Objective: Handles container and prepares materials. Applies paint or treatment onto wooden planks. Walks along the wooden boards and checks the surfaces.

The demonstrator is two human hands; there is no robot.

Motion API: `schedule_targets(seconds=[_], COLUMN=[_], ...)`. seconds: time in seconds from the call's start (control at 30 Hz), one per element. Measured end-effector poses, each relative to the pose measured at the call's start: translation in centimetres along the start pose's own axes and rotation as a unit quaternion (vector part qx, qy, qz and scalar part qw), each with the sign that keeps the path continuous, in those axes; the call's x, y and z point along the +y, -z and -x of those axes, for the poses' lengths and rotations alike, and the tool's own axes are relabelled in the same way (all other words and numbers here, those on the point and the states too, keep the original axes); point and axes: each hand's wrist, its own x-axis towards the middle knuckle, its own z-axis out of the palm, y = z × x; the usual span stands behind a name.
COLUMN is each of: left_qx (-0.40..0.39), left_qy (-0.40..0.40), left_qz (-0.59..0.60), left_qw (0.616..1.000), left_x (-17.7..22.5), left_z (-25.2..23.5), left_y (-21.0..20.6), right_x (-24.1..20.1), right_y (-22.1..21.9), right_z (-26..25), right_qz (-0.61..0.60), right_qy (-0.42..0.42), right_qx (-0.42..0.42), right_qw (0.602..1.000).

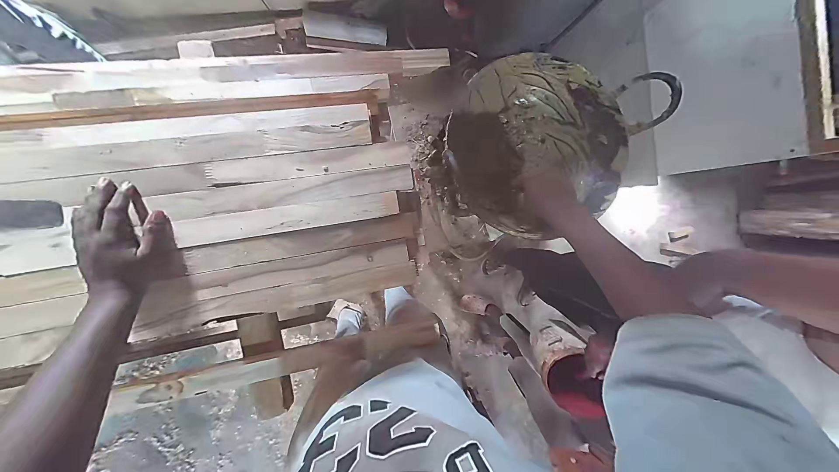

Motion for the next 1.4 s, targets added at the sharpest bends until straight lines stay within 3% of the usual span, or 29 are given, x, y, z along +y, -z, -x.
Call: schedule_targets(seconds=[0.23, 0.6, 0.83, 1.03, 1.2, 1.33, 1.4], left_qx=[0.006, 0.011, 0.011, 0.014, 0.033, 0.03, -0.007], left_qy=[-0.01, -0.009, -0.01, -0.023, -0.042, -0.053, -0.024], left_qz=[0.021, 0.038, 0.064, 0.065, 0.076, 0.054, 0.019], left_qw=[1.0, 0.999, 0.998, 0.998, 0.996, 0.997, 0.999], left_x=[-0.5, -0.2, 0.8, 0.1, -0.4, -0.2, 3.2], left_z=[0.1, -0.2, 0.1, -0.2, -0.3, -0.2, 0.1], left_y=[-0.1, -0.1, 0.6, 0.0, -0.4, -0.2, 2.6], right_x=[-2.2, -3.2, -3.9, -1.7, -0.7, -3.1, -4.2], right_y=[1.5, 1.4, 5.3, 8.5, 4.6, 2.1, 3.0], right_z=[0.3, 3.3, 4.6, 6.9, 11.2, 13.3, 13.9], right_qz=[0.01, 0.084, 0.125, 0.084, -0.044, -0.004, 0.047], right_qy=[-0.07, -0.044, -0.074, -0.104, -0.198, -0.233, -0.217], right_qx=[-0.076, -0.098, -0.178, -0.171, -0.039, -0.079, -0.104], right_qw=[0.995, 0.991, 0.973, 0.976, 0.978, 0.969, 0.97])
